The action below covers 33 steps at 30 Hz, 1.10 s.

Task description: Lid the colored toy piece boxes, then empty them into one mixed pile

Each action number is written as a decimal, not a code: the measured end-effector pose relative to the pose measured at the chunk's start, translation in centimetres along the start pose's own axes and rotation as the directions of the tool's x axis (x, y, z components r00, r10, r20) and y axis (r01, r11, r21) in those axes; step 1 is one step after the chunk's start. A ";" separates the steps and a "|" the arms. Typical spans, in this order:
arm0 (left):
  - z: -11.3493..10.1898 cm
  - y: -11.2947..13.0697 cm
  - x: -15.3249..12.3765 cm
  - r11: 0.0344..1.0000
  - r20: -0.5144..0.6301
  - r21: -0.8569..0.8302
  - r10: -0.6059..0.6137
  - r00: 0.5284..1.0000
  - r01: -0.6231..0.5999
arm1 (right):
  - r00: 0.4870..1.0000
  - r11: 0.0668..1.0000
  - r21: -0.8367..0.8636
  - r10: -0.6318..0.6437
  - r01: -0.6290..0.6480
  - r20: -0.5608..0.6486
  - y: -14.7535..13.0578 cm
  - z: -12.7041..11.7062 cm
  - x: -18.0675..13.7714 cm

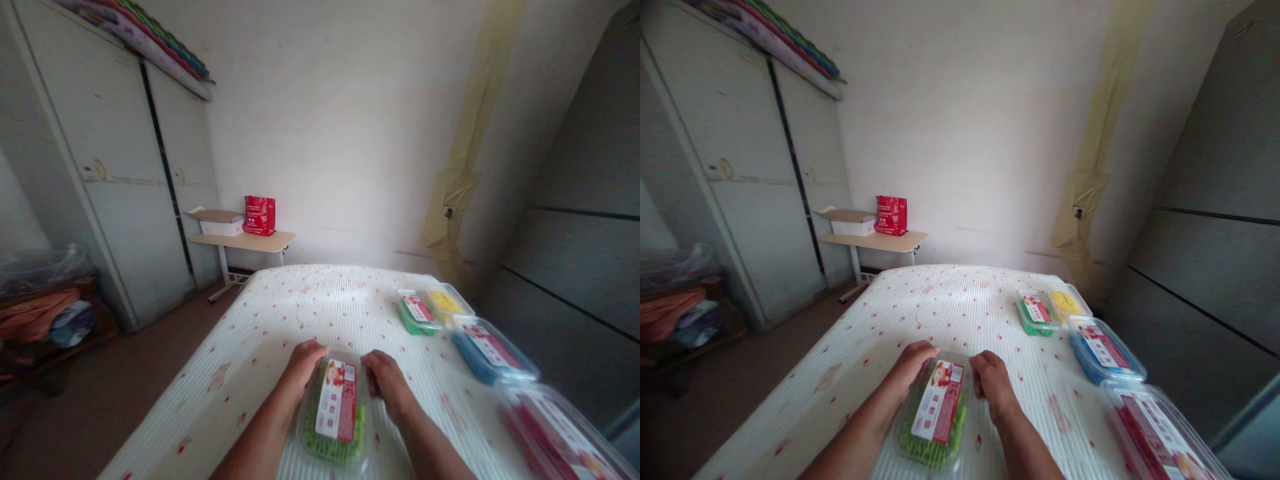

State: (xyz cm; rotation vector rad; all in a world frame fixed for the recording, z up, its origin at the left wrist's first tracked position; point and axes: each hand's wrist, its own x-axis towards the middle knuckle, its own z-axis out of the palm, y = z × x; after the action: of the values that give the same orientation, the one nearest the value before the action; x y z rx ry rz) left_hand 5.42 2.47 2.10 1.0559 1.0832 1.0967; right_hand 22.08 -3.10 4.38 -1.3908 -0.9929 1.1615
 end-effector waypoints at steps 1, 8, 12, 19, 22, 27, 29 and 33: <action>0.0 -0.1 0.0 1.000 0.000 0.000 0.009 1.000 -0.009 | 1.000 1.000 0.004 -0.001 0.001 -0.001 0.0 0.0 0.0; -0.2 -0.6 -0.7 0.995 -0.030 0.034 0.091 0.995 -0.090 | 1.000 0.999 0.034 -0.022 0.022 0.006 0.7 0.1 0.5; 0.0 -0.5 -1.1 0.990 -0.057 0.070 0.129 0.990 -0.125 | 1.000 0.998 0.053 -0.021 0.021 0.015 1.0 0.0 0.6; 0.5 -0.7 -1.7 0.979 -0.108 0.116 0.183 0.977 -0.170 | 1.000 0.997 0.075 -0.016 0.015 0.002 1.4 -0.2 0.8; 0.7 -0.7 -1.7 0.977 -0.121 0.121 0.192 0.974 -0.178 | 1.000 0.997 0.081 -0.019 0.018 0.007 1.8 -0.3 1.0; 0.8 -0.7 -1.7 0.982 -0.126 0.091 0.177 0.976 -0.166 | 1.000 0.998 0.069 -0.013 0.011 0.018 1.8 -0.3 1.0; 0.8 -0.8 -1.7 0.985 -0.131 0.073 0.164 0.978 -0.155 | 1.000 0.998 0.056 -0.012 0.010 0.024 1.6 -0.3 0.9; 0.7 -1.0 -1.9 0.990 -0.148 0.034 0.144 0.979 -0.140 | 0.997 0.998 0.023 -0.053 0.052 0.047 1.2 -0.8 0.4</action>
State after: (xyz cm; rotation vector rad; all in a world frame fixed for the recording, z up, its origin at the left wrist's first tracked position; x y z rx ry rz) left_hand 6.00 0.38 1.41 1.0967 1.1557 1.2974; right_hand 22.97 -3.00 3.11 -1.3178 -1.0413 1.1677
